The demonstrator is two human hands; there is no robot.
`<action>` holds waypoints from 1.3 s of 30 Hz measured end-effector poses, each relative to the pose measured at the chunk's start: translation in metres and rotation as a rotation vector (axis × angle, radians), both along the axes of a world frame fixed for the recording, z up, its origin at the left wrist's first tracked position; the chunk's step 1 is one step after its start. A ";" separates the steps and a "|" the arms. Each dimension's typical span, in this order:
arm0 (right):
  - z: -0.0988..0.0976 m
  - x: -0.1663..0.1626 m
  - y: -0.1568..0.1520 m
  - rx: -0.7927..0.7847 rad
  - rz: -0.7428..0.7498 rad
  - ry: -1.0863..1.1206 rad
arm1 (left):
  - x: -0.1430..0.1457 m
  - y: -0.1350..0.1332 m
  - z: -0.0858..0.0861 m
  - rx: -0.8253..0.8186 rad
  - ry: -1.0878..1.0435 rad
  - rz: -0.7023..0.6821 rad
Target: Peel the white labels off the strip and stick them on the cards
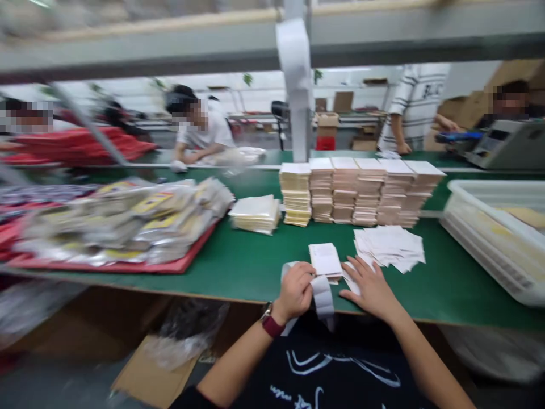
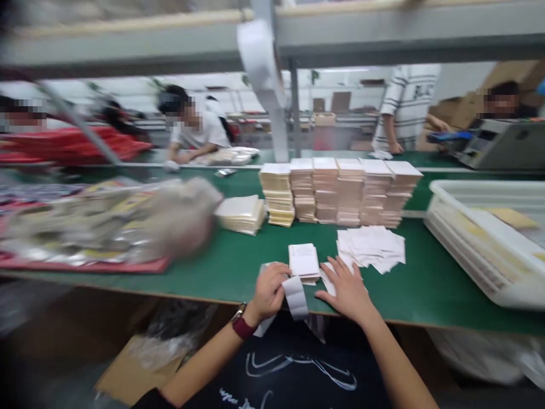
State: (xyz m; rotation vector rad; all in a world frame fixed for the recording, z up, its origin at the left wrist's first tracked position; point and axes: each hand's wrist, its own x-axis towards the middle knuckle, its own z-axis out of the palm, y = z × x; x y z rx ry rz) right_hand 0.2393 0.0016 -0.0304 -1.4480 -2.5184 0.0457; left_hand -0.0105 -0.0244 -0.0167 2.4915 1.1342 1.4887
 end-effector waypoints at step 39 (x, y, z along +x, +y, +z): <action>-0.035 0.015 0.007 0.183 0.072 -0.040 | 0.007 0.003 -0.018 -0.065 0.012 0.303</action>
